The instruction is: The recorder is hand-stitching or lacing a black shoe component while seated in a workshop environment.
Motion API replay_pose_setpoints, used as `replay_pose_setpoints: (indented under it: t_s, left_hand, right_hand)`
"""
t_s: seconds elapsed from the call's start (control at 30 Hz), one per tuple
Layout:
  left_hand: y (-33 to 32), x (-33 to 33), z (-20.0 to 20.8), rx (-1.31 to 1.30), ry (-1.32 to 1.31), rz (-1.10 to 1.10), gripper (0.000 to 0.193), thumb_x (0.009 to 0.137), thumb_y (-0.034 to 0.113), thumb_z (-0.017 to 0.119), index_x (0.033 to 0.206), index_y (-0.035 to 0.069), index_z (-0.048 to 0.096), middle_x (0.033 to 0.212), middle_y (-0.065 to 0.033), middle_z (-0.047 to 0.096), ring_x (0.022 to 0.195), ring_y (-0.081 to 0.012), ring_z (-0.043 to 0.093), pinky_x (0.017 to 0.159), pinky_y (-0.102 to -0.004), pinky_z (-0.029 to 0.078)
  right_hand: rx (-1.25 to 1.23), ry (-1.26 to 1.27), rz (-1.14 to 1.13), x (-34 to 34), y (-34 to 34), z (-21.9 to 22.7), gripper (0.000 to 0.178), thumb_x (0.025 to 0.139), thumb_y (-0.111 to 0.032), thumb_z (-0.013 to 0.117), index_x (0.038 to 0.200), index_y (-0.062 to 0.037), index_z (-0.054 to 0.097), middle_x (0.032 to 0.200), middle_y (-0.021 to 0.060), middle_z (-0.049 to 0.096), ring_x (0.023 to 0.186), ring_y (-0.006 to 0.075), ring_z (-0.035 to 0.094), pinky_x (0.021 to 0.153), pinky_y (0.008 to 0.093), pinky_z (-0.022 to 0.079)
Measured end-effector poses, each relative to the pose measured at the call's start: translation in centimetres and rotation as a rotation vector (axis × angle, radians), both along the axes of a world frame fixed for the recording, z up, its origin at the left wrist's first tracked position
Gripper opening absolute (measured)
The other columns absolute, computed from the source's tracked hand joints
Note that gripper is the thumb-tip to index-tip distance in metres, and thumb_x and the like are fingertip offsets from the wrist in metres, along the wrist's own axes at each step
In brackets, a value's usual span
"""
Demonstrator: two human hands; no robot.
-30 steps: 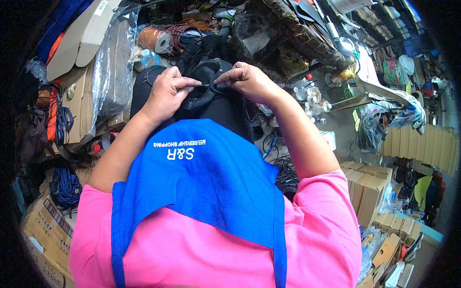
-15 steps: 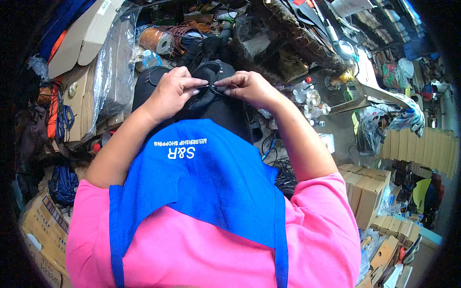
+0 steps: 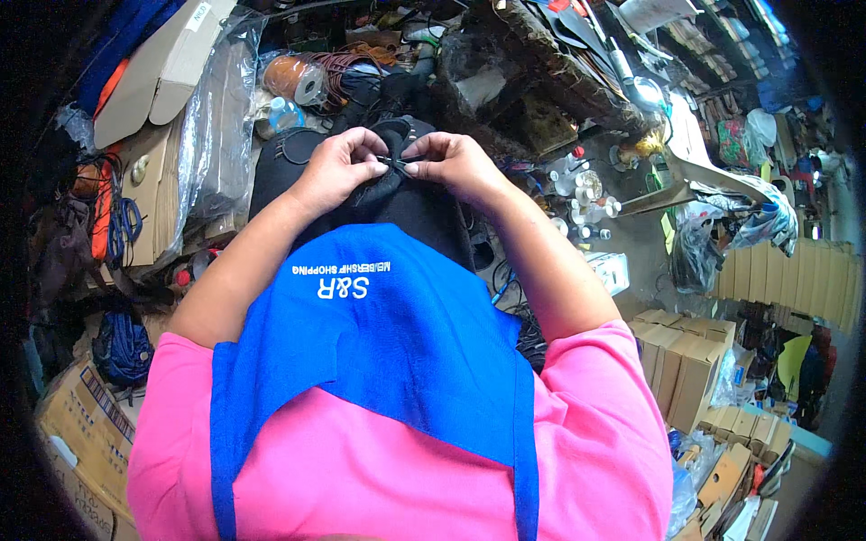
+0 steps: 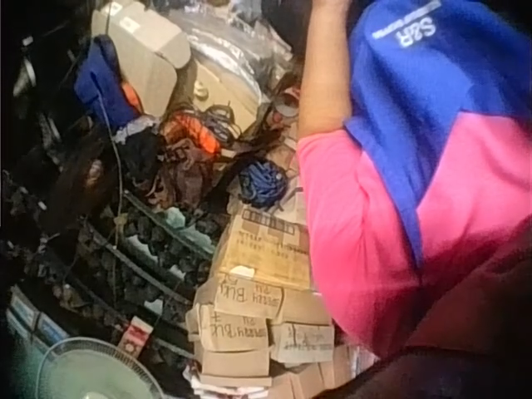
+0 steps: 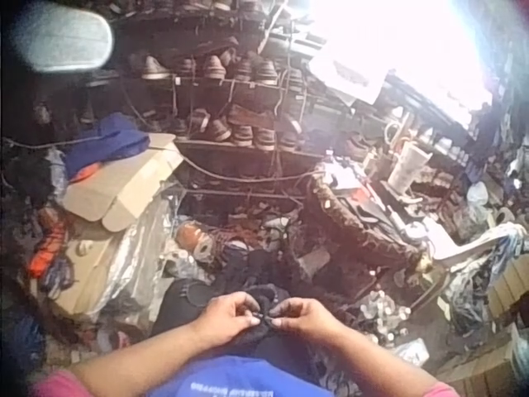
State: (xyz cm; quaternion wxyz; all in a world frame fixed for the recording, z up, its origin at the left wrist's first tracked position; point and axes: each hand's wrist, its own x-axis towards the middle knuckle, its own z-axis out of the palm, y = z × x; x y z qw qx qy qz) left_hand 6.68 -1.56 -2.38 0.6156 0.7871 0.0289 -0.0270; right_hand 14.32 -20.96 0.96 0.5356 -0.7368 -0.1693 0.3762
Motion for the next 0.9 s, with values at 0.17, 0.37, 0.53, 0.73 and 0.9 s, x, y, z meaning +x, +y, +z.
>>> replay_pose_setpoints:
  t_s: [0.17, 0.37, 0.53, 0.73, 0.9]
  left_hand:
    - [0.2, 0.7, 0.6, 0.03, -0.009, -0.069, 0.013, 0.076, 0.003, 0.067, 0.088, 0.001, 0.064, 0.078, -0.0026, 0.064, 0.074, -0.0068, 0.059, 0.069, -0.0235, 0.048]
    - [1.0, 0.7, 2.9, 0.458, -0.267, -0.048, 0.014, 0.073, 0.01, 0.07, 0.086, 0.005, 0.066, 0.082, -0.01, 0.066, 0.079, -0.0222, 0.064, 0.071, -0.0336, 0.05]
    - [0.2, 0.9, 2.9, 0.707, -0.309, -0.104, 0.012, 0.076, 0.019, 0.068, 0.079, 0.008, 0.064, 0.078, -0.0088, 0.059, 0.083, -0.0289, 0.059, 0.074, -0.0407, 0.046]
    - [2.1, 0.6, 2.3, 0.809, -0.49, -0.232, 0.01, 0.082, 0.018, 0.062, 0.085, 0.01, 0.057, 0.082, -0.0086, 0.055, 0.086, -0.0294, 0.056, 0.073, -0.0423, 0.044]
    - [1.6, 0.2, 3.1, 0.687, -0.23, -0.27, 0.011, 0.084, 0.013, 0.057, 0.09, 0.005, 0.055, 0.085, -0.0164, 0.06, 0.085, -0.0367, 0.059, 0.071, -0.0457, 0.046]
  right_hand:
    - [-0.143, -0.1, -0.001, 0.4, 0.2, 0.1, 0.016, 0.077, -0.011, 0.075, 0.089, -0.0031, 0.067, 0.082, 0.0002, 0.066, 0.077, 0.0066, 0.057, 0.073, 0.0231, 0.046]
    - [0.035, -0.029, 0.093, 1.5, 0.2, -0.4, 0.012, 0.077, -0.012, 0.075, 0.08, -0.0034, 0.066, 0.078, 0.0, 0.065, 0.074, 0.0068, 0.057, 0.072, 0.0232, 0.046]
    - [-0.014, 0.025, 0.115, 1.6, 0.7, 0.3, 0.012, 0.078, -0.011, 0.073, 0.076, -0.0054, 0.062, 0.077, -0.0009, 0.063, 0.073, 0.0069, 0.056, 0.071, 0.0223, 0.045]
    - [0.013, 0.094, 0.008, 2.8, -1.9, -0.3, 0.012, 0.079, -0.011, 0.072, 0.08, -0.0059, 0.062, 0.078, -0.0005, 0.063, 0.073, 0.0071, 0.056, 0.072, 0.0222, 0.044]
    - [0.108, 0.094, 0.07, 1.0, -1.9, -0.1, 0.029, 0.078, -0.016, 0.075, 0.102, -0.0047, 0.061, 0.09, -0.0016, 0.06, 0.088, 0.0074, 0.055, 0.078, 0.0235, 0.044]
